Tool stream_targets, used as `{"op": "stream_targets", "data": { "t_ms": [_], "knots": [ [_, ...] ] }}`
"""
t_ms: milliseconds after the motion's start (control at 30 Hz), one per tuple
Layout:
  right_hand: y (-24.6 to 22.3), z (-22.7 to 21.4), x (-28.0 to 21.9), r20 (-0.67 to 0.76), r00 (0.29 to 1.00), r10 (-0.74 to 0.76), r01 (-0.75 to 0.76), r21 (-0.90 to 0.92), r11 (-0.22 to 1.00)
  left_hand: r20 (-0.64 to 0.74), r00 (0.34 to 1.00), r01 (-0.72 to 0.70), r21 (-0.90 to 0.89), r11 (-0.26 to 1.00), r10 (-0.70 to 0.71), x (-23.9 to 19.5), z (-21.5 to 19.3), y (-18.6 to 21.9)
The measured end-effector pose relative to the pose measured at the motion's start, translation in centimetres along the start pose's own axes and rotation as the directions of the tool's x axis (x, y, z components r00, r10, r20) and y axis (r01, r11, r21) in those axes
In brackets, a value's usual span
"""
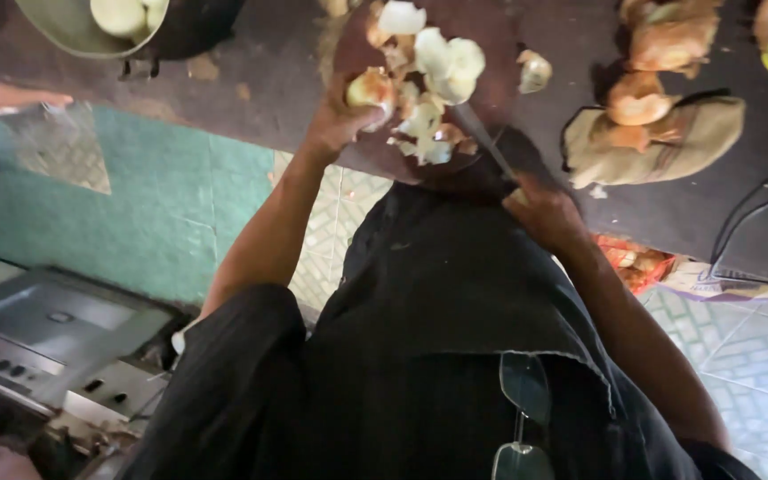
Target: Peeling and slicing onions on a wooden cutting board and transferring them to a large pot.
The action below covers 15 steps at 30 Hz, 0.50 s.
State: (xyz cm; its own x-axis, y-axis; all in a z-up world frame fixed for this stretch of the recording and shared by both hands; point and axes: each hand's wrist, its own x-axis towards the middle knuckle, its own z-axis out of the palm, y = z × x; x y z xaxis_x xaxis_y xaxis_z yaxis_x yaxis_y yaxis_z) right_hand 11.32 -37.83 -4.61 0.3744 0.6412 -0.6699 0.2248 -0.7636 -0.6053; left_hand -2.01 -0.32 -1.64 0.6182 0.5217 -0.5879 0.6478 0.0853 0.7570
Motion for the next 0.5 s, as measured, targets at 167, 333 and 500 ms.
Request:
{"op": "stream_targets", "data": {
  "t_ms": [167,333,500],
  "knots": [
    [-2.9,5.9,3.9,0.297,0.955,0.008,0.099,-0.343,0.934,0.026,0.999,0.045,-0.519,0.854,-0.036,2.0,-6.1,-8.0],
    [0.4,9.6,8.0,-0.059,0.901,-0.430,0.349,-0.489,0.799,0.342,0.910,0.027,-0.611,0.791,0.233,4.1,-8.6,-12.1],
    [-10.0,7.1,3.9,-0.262,0.941,-0.215,0.145,-0.263,0.954,0.216,0.947,-0.303,0.342,0.889,0.239,3.6,-5.5,-8.1]
  ]
}}
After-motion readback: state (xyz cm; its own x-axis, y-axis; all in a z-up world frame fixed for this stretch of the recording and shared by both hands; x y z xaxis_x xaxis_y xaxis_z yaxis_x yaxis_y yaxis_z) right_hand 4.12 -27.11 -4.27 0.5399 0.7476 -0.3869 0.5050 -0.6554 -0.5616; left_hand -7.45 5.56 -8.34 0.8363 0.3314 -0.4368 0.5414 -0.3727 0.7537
